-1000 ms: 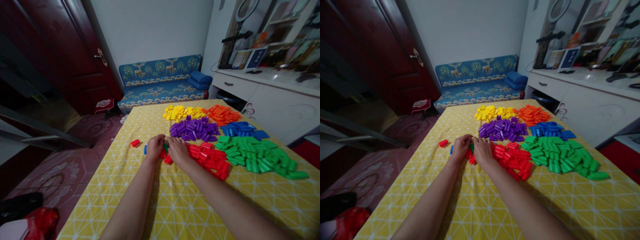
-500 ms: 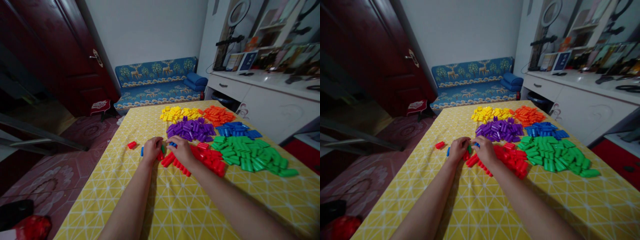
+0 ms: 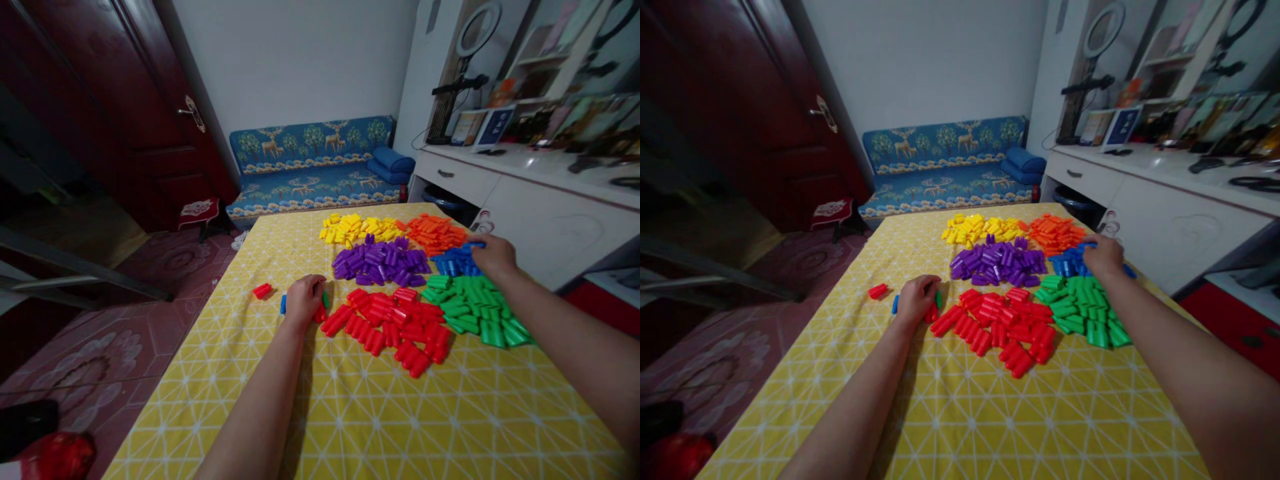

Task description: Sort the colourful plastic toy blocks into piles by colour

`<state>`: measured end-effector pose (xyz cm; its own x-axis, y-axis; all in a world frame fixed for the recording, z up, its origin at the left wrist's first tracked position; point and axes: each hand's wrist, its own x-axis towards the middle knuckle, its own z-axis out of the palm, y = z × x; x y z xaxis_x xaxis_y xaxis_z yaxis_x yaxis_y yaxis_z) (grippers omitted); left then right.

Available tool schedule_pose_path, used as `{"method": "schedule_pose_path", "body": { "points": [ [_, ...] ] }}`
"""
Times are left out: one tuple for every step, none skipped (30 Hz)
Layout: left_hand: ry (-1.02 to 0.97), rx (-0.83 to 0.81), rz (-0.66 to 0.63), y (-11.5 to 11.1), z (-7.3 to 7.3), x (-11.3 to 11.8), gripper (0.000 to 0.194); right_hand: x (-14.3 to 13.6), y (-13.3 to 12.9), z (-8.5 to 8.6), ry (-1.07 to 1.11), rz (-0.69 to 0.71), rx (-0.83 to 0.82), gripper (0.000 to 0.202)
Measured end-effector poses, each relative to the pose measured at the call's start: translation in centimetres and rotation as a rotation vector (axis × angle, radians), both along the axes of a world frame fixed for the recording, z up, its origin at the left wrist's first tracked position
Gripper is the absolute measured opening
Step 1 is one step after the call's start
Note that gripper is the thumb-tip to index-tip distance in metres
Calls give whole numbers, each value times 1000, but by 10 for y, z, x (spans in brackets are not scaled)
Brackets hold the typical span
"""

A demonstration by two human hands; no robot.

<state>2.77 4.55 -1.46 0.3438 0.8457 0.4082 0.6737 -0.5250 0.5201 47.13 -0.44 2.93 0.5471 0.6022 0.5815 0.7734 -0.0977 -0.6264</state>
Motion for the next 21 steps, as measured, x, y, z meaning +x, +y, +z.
{"method": "schedule_pose_path", "body": {
  "points": [
    [-4, 3, -2, 0, -1, 0, 23, -4, -2, 0, 12, -8, -17, 15],
    [-13, 7, -5, 1, -1, 0, 23, -12, -4, 1, 16, -19, -24, 15],
    [-23, 12, -8, 1, -2, 0, 22, -23, -5, 2, 3, -15, -25, 17],
    [-35, 18, -10, 1, -2, 0, 22, -39, -6, 3, -18, 13, -15, 19],
    [-49, 24, -16, 1, -3, -1, 22, -59, -8, 3, -41, 66, 6, 21],
    [-68, 31, -27, 1, -3, -1, 21, -84, -10, 3, -59, 132, 31, 21],
    [-97, 38, -45, 1, -3, 0, 21, -112, -13, 2, -70, 207, 37, 21],
    [-134, 47, -71, 0, -4, 0, 20, -143, -18, 0, -52, 327, 59, 21],
    [-180, 59, -98, -1, -3, 0, 20, -176, -24, -2, -34, 442, 61, 22],
    [-232, 72, -120, -3, -3, 0, 19, -209, -31, -6, -16, 549, 43, 24],
    [-288, 84, -135, -5, -2, 0, 19, -240, -38, -11, -5, 640, 13, 28],
    [-349, 92, -140, -7, -1, 1, 20, -269, -44, -16, -7, 705, -24, 32],
    [-411, 97, -139, -9, 0, 1, 21, -294, -50, -22, -25, 754, -58, 36],
    [-472, 101, -137, -11, 2, 1, 23, -314, -54, -28, -42, 764, -104, 42],
    [-532, 106, -137, -12, 4, 0, 25, -329, -57, -34, -61, 753, -150, 47],
    [-584, 123, -136, -13, 6, 0, 26, -339, -58, -40, -89, 731, -192, 49],
    [-623, 155, -127, -13, 8, -1, 27, -346, -58, -45, -123, 703, -226, 50],
    [-643, 200, -110, -13, 10, -3, 27, -349, -58, -49, -165, 680, -251, 48],
    [-642, 255, -80, -12, 13, -6, 26, -350, -57, -52, -209, 663, -268, 46],
    [-623, 312, -30, -10, 16, -10, 24, -349, -56, -54, -249, 652, -277, 42],
    [-583, 362, 38, -8, 19, -14, 23, -348, -55, -55, -280, 646, -280, 39]
  ]
}}
